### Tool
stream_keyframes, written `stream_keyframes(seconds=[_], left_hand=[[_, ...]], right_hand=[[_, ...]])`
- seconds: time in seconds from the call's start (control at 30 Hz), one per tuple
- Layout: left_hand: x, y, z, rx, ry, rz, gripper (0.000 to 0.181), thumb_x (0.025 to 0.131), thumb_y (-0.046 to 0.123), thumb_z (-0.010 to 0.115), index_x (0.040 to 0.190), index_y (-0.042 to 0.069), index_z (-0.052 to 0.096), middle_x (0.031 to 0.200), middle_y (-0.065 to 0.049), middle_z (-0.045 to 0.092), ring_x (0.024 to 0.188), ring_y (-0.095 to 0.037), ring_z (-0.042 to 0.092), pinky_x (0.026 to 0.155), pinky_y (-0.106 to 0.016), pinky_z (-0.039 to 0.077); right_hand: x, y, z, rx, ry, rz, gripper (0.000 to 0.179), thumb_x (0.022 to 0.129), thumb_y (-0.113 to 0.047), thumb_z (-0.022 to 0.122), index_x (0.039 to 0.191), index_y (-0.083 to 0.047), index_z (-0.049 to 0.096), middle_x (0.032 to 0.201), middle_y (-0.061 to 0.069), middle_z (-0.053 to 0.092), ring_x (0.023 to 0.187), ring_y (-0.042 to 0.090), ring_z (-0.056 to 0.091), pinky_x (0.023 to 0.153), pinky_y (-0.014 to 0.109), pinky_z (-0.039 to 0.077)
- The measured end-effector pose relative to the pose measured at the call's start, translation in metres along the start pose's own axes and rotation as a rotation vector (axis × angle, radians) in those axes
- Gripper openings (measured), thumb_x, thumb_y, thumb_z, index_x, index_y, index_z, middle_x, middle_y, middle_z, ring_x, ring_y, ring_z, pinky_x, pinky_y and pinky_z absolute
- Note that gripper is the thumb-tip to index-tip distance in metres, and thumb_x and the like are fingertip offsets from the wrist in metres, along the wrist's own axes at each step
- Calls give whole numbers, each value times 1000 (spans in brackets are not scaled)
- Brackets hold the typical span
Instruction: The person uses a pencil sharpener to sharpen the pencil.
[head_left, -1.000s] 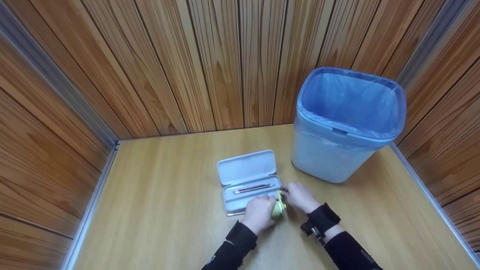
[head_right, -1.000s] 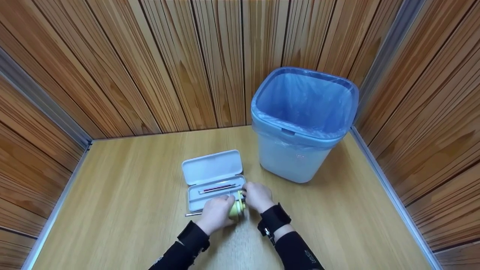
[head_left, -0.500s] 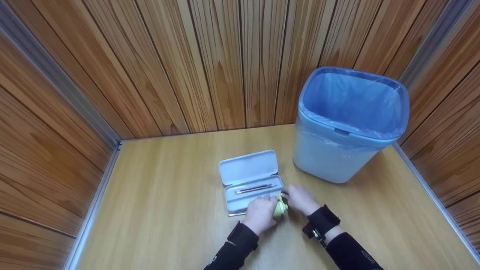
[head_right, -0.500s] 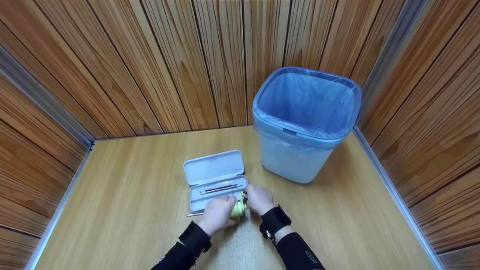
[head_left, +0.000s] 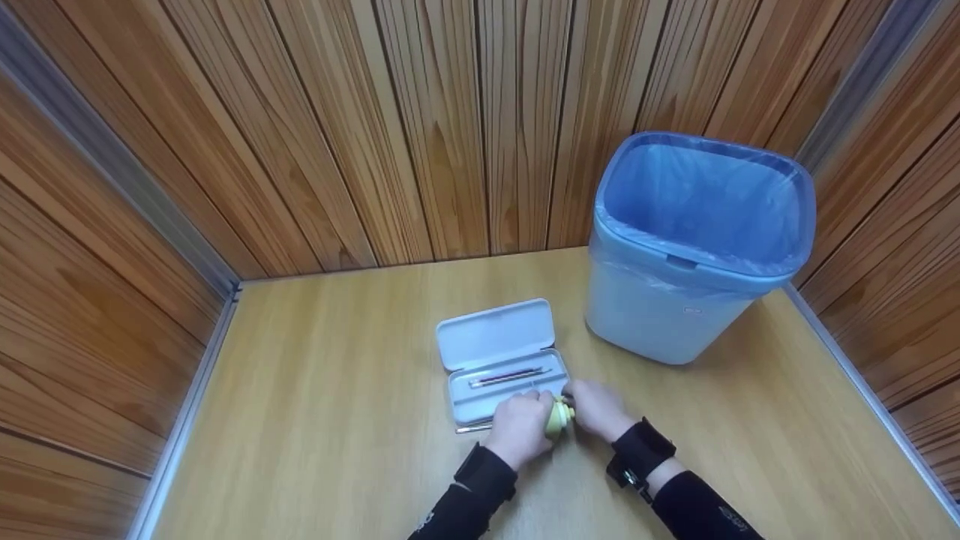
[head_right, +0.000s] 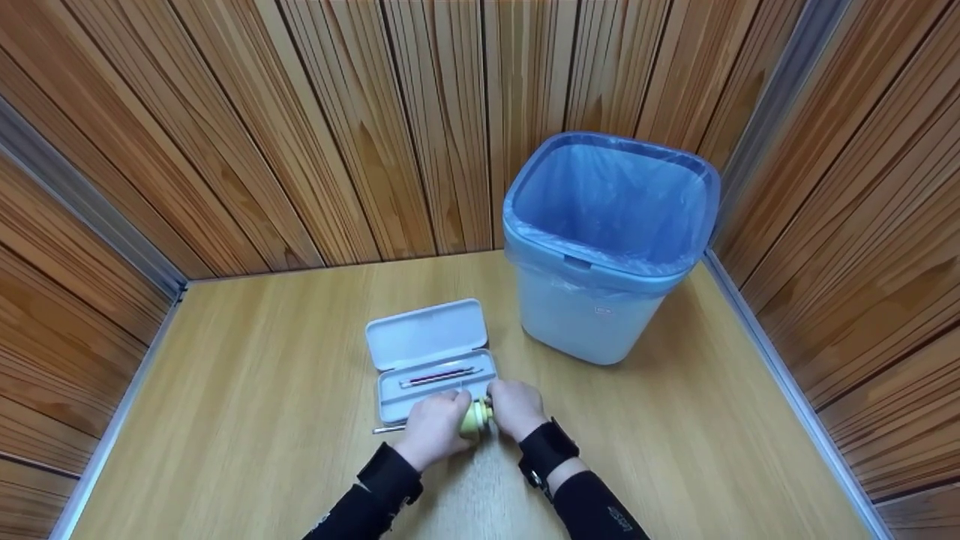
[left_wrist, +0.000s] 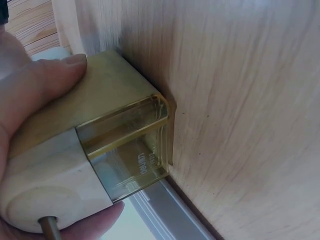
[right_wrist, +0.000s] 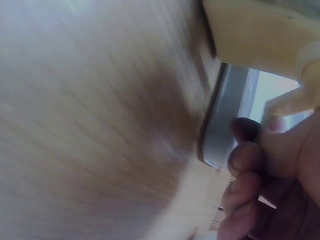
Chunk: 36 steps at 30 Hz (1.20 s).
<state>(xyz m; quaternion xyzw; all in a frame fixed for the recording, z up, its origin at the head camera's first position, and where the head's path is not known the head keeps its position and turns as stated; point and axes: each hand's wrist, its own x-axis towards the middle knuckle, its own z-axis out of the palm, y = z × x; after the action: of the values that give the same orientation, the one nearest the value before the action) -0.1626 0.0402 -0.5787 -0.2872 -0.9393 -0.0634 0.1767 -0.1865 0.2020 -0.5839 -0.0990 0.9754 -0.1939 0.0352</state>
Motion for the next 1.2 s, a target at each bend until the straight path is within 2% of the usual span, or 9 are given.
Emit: stream_keyframes(seconds=[0.23, 0.53, 0.63, 0.77, 0.93, 1.07, 1.2], left_hand=[[1, -2, -1, -27, -12, -4, 51, 55, 37, 93, 87, 15, 60, 75, 3, 64, 61, -15, 60, 49, -28, 46], [-1, -3, -4, -17, -57, -21, 53, 54, 38, 93, 89, 15, 60, 77, 3, 65, 63, -15, 62, 51, -28, 47], [0, -1, -4, -16, -64, -27, 51, 56, 38, 92, 89, 15, 61, 77, 3, 64, 64, -15, 62, 51, -28, 47], [1, 1, -5, -7, -71, -36, 51, 56, 37, 92, 89, 15, 61, 76, 3, 64, 63, -15, 61, 51, -28, 46], [1, 2, -5, 4, -85, -46, 52, 54, 37, 92, 89, 16, 60, 76, 4, 64, 64, -15, 62, 51, -28, 47], [2, 2, -6, -6, -102, -51, 53, 55, 37, 93, 90, 16, 60, 77, 4, 65, 65, -15, 62, 52, -28, 48], [2, 1, -7, -6, -128, -54, 54, 56, 39, 93, 92, 16, 60, 78, 4, 65, 66, -15, 63, 52, -27, 47]], right_hand=[[-13, -1, 10, -8, 15, 2, 23, 75, 9, 57, 80, -12, 67, 75, 6, 67, 68, 24, 61, 57, 42, 46], [-28, -2, 15, -14, 52, -17, 15, 68, 10, 63, 73, -5, 60, 69, 13, 62, 64, 31, 60, 58, 46, 48], [-34, -2, 15, -11, 51, -9, 15, 69, 9, 63, 73, -5, 60, 68, 12, 61, 63, 30, 59, 58, 46, 48], [-40, -2, 14, -18, 31, 5, 13, 78, 3, 66, 72, -6, 60, 66, 10, 61, 61, 29, 59, 57, 45, 47], [-49, -6, 11, -8, -11, 23, 19, 86, -6, 68, 70, -10, 59, 64, 6, 62, 61, 29, 61, 55, 44, 46], [-57, -9, 8, 8, -22, 21, 21, 85, -4, 67, 69, -12, 57, 63, 3, 58, 60, 27, 59, 54, 42, 43], [-65, -11, 0, -6, 12, -36, 22, 82, -2, 69, 68, -12, 56, 62, 4, 57, 58, 27, 58, 53, 40, 41]])
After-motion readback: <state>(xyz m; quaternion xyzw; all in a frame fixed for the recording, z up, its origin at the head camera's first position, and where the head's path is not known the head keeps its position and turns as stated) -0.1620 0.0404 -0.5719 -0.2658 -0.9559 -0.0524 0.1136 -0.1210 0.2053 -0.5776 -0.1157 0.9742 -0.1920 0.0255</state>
